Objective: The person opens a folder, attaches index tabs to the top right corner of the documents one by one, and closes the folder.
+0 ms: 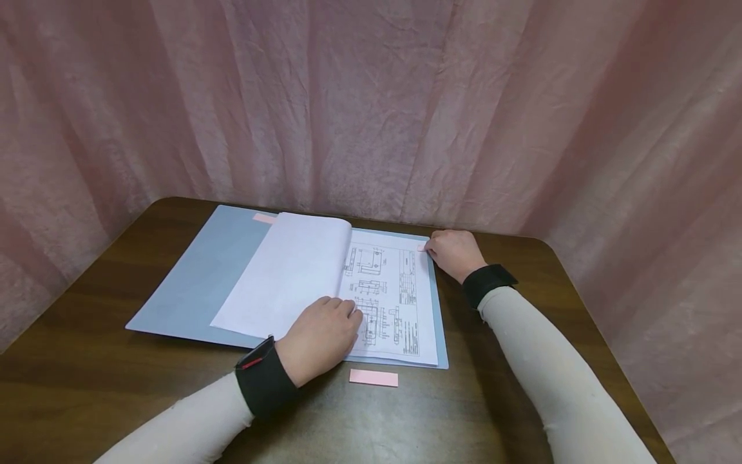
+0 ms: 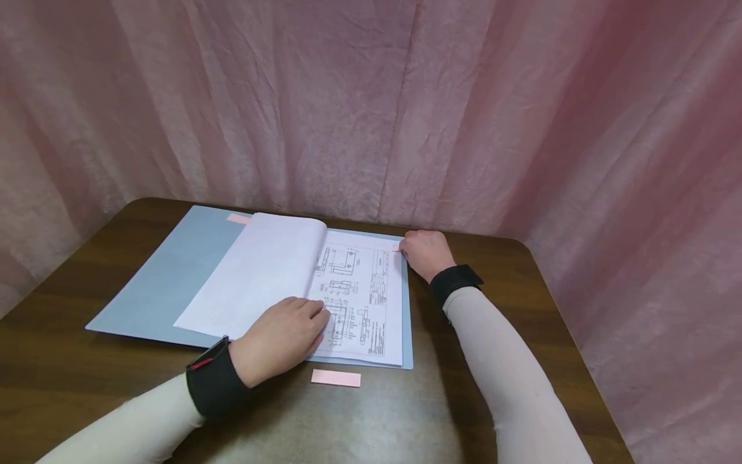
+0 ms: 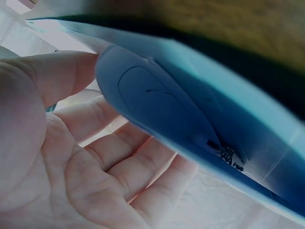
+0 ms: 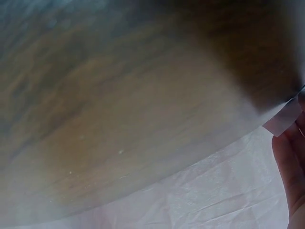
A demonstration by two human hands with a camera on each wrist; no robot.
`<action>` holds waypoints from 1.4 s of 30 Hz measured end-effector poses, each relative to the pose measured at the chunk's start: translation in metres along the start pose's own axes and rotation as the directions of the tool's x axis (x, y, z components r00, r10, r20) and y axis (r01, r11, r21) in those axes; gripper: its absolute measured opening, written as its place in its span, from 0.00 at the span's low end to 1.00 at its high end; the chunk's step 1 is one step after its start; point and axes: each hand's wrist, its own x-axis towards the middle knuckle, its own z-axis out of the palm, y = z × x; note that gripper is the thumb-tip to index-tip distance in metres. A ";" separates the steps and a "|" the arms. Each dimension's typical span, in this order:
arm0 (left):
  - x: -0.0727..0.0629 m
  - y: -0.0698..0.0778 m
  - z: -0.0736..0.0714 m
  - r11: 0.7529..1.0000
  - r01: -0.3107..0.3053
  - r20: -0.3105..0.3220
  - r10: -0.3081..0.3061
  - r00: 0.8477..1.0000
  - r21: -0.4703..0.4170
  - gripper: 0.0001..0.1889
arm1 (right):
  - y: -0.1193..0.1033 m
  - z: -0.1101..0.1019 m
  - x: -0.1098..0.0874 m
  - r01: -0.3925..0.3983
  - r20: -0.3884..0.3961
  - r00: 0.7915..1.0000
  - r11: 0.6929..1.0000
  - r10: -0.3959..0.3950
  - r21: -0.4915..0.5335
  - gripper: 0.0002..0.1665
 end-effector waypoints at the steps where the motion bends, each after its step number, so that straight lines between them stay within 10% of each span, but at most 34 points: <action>1: 0.000 0.000 0.000 1.000 0.000 -0.001 0.000 1.000 0.001 0.21 | 0.000 0.000 0.000 0.000 0.000 1.000 1.000 0.000 0.003 0.10; 24: 0.002 0.003 0.002 1.000 -0.001 -0.012 0.002 1.000 0.030 0.20 | 0.007 0.001 -0.009 0.025 0.022 0.999 0.995 -0.027 0.094 0.10; 31: 0.006 -0.005 -0.011 0.999 -0.015 0.089 0.012 0.996 0.035 0.18 | 0.003 0.003 -0.006 0.038 0.005 0.999 0.996 -0.039 0.082 0.09; 42: 0.072 -0.010 -0.013 1.000 -0.027 0.188 0.027 0.982 -0.003 0.20 | -0.006 0.008 -0.003 0.031 0.021 0.999 0.993 -0.033 0.114 0.08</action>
